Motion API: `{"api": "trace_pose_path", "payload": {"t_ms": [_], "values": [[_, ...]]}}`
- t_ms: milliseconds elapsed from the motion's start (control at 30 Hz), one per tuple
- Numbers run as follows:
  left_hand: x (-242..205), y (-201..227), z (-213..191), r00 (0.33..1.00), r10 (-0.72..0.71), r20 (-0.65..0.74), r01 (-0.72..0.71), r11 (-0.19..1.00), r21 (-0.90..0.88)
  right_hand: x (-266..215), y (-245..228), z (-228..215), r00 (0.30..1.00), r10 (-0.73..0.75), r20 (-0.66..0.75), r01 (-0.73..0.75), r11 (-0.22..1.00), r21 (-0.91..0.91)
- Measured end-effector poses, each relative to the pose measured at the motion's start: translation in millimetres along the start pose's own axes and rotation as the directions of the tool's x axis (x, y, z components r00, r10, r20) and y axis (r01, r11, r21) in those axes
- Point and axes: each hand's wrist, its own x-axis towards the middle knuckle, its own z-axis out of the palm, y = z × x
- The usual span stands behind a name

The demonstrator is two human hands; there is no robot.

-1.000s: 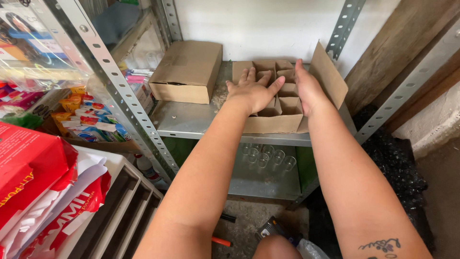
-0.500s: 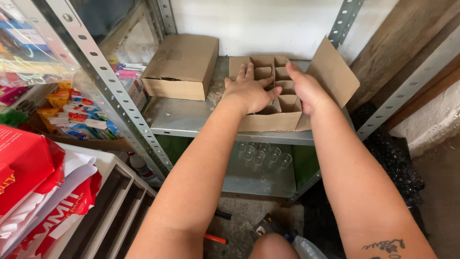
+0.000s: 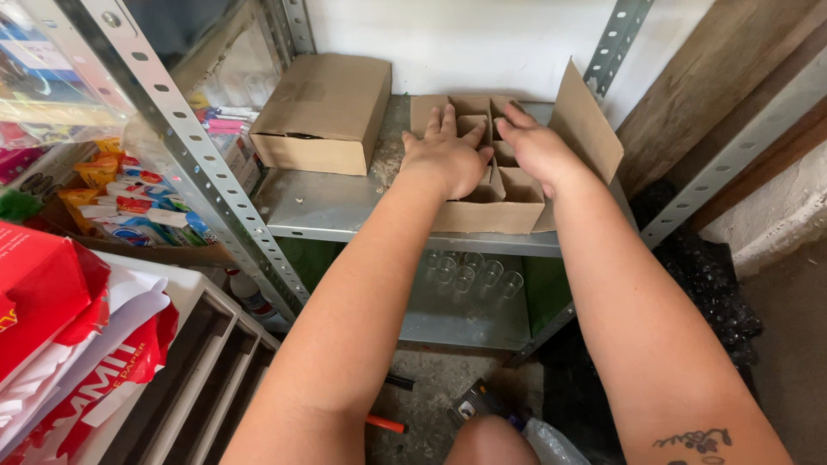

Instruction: The person places clear glasses into a cardboard box with dividers on a metal shelf. They pick up glasses from the shelf below, insert them into the compartments, and then close the box flaps.

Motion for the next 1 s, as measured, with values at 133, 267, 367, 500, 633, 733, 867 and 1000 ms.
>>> {"api": "trace_pose_path", "payload": {"t_ms": [133, 267, 367, 500, 633, 733, 867, 1000], "values": [[-19, 5, -12, 1.0, -0.005, 0.019, 0.004, 0.999, 0.038, 1, 3, 1, 1.0, -0.003, -0.008, 0.003, 1.0, 0.024], [-45, 11, -27, 0.999, 0.004, 0.049, -0.008, 0.997, 0.079, 22, 22, 1, 1.0, 0.005, -0.009, -0.004, 0.997, 0.073], [-42, 11, -24, 0.999, 0.01, 0.044, -0.015, 0.994, 0.105, 33, 28, 1, 1.0, 0.029, -0.009, -0.028, 0.995, 0.096], [-47, 9, -29, 0.998, 0.021, 0.064, -0.025, 0.997, 0.072, 1, 2, 3, 0.997, 0.077, -0.004, -0.075, 0.984, 0.161], [-21, -6, -22, 0.999, 0.011, 0.047, -0.01, 1.0, -0.016, -33, -25, 3, 0.992, 0.097, -0.075, -0.073, 0.961, 0.267], [-4, -27, -25, 0.998, 0.016, -0.067, -0.027, 0.984, -0.175, -13, -17, -2, 0.995, 0.065, -0.079, -0.03, 0.924, 0.381], [-2, -44, -19, 0.982, -0.089, -0.169, -0.07, 0.657, -0.751, 19, -5, -11, 0.949, 0.018, -0.313, -0.011, 1.0, 0.025], [20, -51, 4, 0.96, -0.175, -0.218, -0.066, 0.614, -0.786, 22, -40, 0, 0.933, -0.132, -0.336, 0.062, 0.975, -0.212]]}}
